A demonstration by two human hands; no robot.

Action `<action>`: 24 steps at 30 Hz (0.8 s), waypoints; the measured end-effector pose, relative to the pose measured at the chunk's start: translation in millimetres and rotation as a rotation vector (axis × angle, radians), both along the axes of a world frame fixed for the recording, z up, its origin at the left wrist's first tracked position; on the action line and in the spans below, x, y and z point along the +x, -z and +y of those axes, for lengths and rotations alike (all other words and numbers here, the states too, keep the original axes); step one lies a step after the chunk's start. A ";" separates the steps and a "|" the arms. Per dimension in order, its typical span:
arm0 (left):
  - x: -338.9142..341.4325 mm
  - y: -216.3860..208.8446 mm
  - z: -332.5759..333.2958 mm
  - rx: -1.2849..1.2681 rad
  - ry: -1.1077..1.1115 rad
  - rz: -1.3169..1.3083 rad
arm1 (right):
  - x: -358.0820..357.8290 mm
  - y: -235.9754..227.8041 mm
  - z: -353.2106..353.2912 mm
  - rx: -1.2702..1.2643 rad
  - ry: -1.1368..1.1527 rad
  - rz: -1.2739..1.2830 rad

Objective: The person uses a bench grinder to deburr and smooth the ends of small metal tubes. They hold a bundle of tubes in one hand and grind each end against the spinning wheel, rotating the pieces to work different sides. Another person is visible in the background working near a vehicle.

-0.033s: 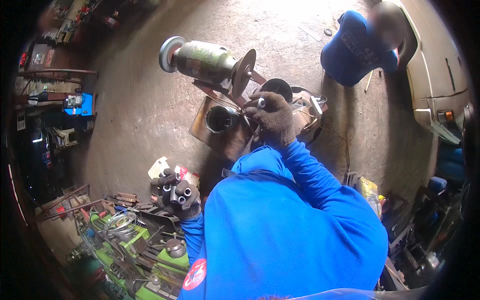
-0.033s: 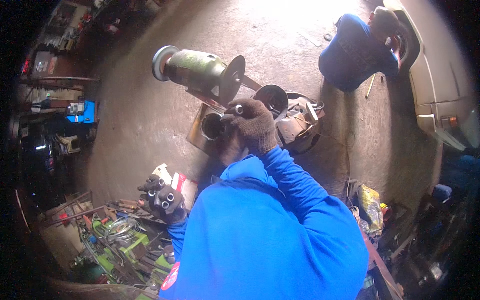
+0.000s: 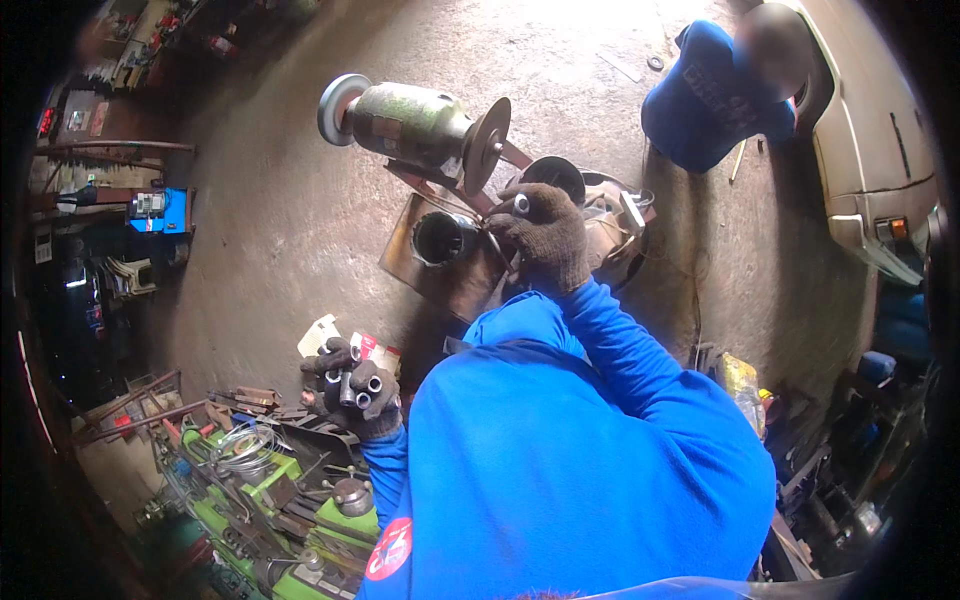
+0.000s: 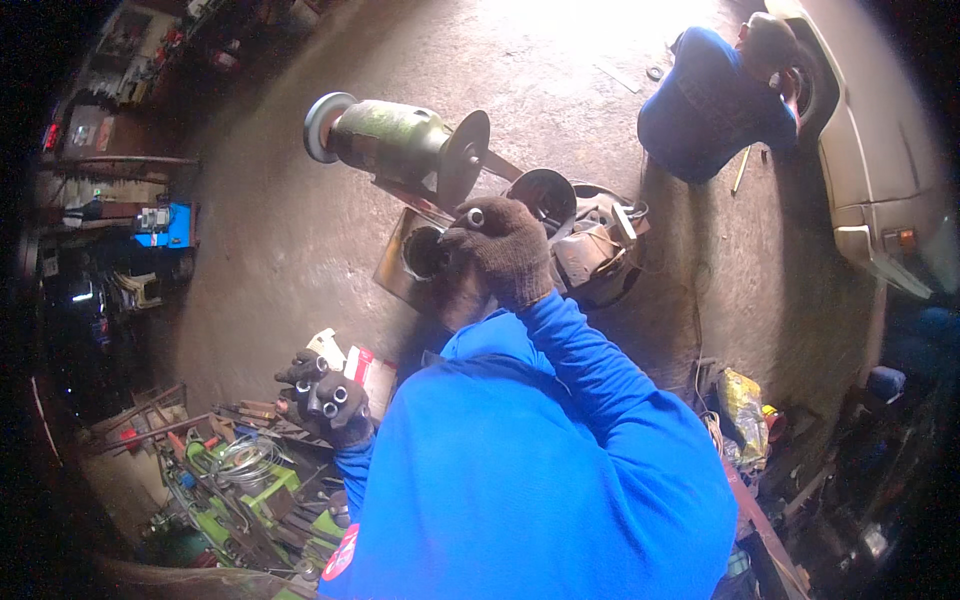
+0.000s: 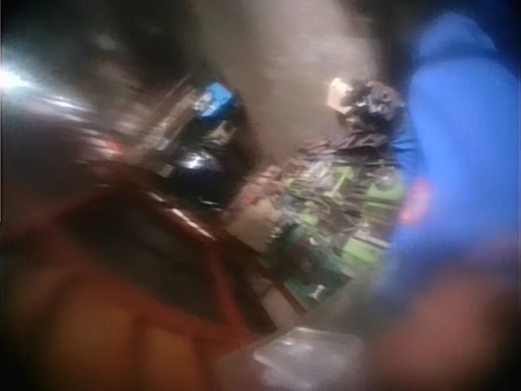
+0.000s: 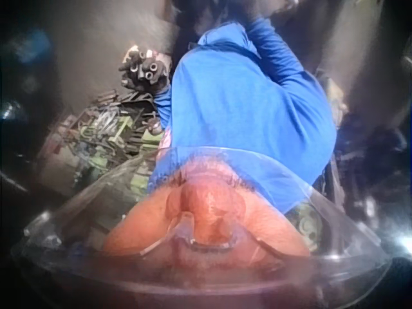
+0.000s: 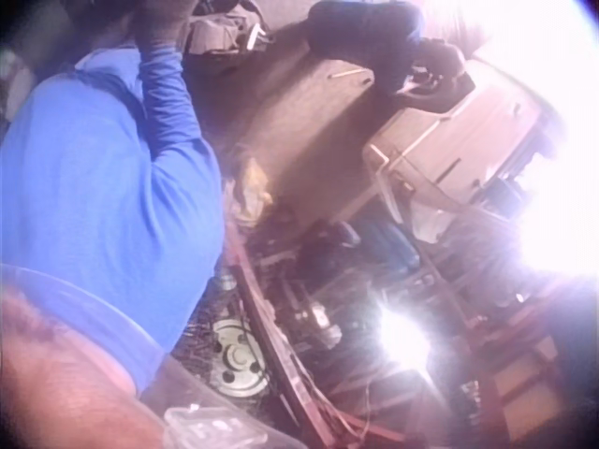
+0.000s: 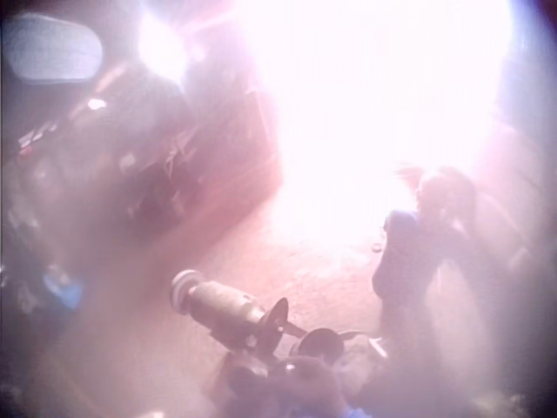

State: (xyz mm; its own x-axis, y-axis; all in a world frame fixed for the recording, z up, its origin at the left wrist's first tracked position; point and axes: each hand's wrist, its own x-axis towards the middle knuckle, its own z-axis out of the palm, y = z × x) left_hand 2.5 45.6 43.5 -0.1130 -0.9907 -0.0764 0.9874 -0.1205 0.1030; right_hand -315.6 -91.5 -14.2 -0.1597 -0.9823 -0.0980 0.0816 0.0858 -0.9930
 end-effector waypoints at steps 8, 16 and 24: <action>7.1 -2.5 -6.9 -0.050 0.079 -0.051 | -5.2 -12.2 7.2 -0.076 0.068 0.380; -10.2 -14.3 -9.0 0.100 -0.134 0.478 | -4.9 -9.2 7.8 -0.062 0.088 0.465; 28.4 6.7 -3.4 -0.109 0.121 -0.095 | -6.1 11.6 -10.2 0.428 -0.035 -0.800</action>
